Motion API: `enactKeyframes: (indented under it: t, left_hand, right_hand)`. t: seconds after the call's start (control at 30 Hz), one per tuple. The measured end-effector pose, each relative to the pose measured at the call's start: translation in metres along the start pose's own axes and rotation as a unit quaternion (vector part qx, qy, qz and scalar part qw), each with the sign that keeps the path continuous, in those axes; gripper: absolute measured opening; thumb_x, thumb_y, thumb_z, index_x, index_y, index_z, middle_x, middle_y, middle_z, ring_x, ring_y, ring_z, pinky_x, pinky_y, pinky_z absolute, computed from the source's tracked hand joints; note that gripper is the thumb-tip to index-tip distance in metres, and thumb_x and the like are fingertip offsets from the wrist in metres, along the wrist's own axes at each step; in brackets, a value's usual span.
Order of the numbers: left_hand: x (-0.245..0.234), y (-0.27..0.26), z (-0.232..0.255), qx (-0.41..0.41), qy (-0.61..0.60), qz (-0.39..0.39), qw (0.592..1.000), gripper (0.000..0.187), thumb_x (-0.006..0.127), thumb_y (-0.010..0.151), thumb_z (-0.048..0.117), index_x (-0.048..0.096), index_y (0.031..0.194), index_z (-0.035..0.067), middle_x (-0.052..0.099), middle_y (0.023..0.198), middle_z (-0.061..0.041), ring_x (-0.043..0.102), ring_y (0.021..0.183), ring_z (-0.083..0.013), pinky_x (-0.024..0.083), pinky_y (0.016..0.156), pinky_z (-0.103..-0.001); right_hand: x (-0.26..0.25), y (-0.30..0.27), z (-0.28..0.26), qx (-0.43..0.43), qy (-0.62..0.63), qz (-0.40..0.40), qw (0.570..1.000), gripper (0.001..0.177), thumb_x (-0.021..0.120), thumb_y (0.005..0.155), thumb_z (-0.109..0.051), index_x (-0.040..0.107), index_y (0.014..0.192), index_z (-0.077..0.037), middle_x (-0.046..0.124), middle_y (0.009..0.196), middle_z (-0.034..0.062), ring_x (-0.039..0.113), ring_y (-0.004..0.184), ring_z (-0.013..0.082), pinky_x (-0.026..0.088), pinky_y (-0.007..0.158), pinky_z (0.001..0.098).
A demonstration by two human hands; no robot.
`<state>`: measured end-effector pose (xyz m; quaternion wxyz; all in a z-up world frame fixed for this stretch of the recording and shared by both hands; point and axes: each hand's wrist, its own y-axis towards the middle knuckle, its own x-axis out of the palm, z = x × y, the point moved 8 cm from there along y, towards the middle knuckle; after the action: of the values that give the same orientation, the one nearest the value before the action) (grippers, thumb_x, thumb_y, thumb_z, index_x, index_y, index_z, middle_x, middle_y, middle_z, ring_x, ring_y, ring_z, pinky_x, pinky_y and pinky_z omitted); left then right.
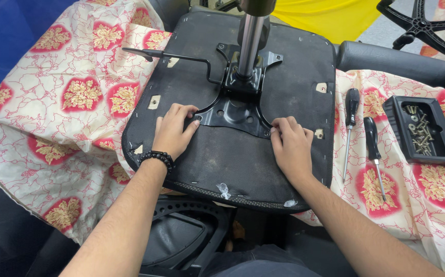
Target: The person attaches a gas lift cylinder to the underside of an office chair seat. They align the metal mounting plate, then use a screwdriver to tighten four screws into the plate, securing the cylinder to the seat.
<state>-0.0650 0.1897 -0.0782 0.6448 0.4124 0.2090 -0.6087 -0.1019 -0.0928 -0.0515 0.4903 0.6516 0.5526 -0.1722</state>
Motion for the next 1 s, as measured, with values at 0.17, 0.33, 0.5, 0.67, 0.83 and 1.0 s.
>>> enactKeyframes:
  t: [0.17,0.33,0.5,0.67,0.83,1.0]
  left_hand:
    - [0.003,0.001,-0.004,0.007,-0.007,-0.001,1.0,0.03,0.069,0.092,0.024,0.066,0.121,0.017,0.061,0.109,0.0,0.061,0.11,-0.018,0.037,0.088,-0.038]
    - [0.009,0.01,-0.009,-0.105,-0.038,-0.023,0.993,0.036,0.073,0.085,0.026,0.066,0.12,0.021,0.062,0.109,0.003,0.063,0.103,-0.0178,0.035,0.095,-0.04]
    - [0.02,0.006,0.056,-0.072,-0.086,0.098,0.989,0.031,0.069,0.087,0.023,0.067,0.118,0.018,0.061,0.112,-0.004,0.059,0.108,-0.0233,0.039,0.096,-0.045]
    - [0.084,-0.019,0.158,0.035,-0.272,-0.089,0.958,0.022,0.064,0.087,0.019,0.073,0.107,0.015,0.066,0.107,-0.003,0.06,0.107,-0.024,0.05,0.094,-0.037]
    - [0.118,-0.044,0.239,0.117,-0.303,-0.148,0.934,0.021,0.064,0.089,0.019,0.075,0.106,0.013,0.068,0.102,-0.006,0.06,0.103,-0.0263,0.048,0.096,-0.04]
    - [0.146,-0.059,0.283,0.129,-0.327,-0.195,0.916,0.02,0.064,0.088,0.019,0.075,0.101,0.01,0.069,0.1,-0.009,0.066,0.096,-0.0241,0.052,0.091,-0.038]
  right_hand:
    - [0.004,-0.001,0.006,0.015,0.01,-0.011,1.0,0.011,0.061,0.1,-0.015,0.066,0.108,-0.008,0.064,0.101,0.0019,0.063,0.089,0.0166,0.037,0.098,0.0396]
    - [0.002,-0.001,0.014,0.037,0.049,-0.007,0.998,0.012,0.063,0.097,-0.013,0.067,0.108,-0.009,0.063,0.095,0.0009,0.062,0.085,0.0147,0.038,0.098,0.0374]
    - [-0.017,-0.01,0.016,0.062,0.161,0.005,0.985,0.015,0.061,0.095,-0.007,0.064,0.11,-0.004,0.061,0.097,0.0058,0.064,0.086,0.0187,0.05,0.081,0.0339]
    - [-0.06,-0.04,0.031,0.101,0.135,0.086,0.982,0.012,0.059,0.098,-0.003,0.066,0.108,-0.002,0.069,0.096,0.0094,0.068,0.087,0.0208,0.053,0.08,0.0339]
    - [-0.1,-0.08,0.073,0.148,0.108,0.118,0.976,0.014,0.058,0.097,-0.004,0.066,0.108,-0.001,0.072,0.098,0.0108,0.071,0.089,0.0196,0.056,0.077,0.0319]
    - [-0.131,-0.104,0.139,0.214,0.076,0.087,0.97,0.018,0.061,0.093,-0.009,0.068,0.107,-0.001,0.073,0.093,0.009,0.071,0.08,0.0178,0.055,0.071,0.0317]
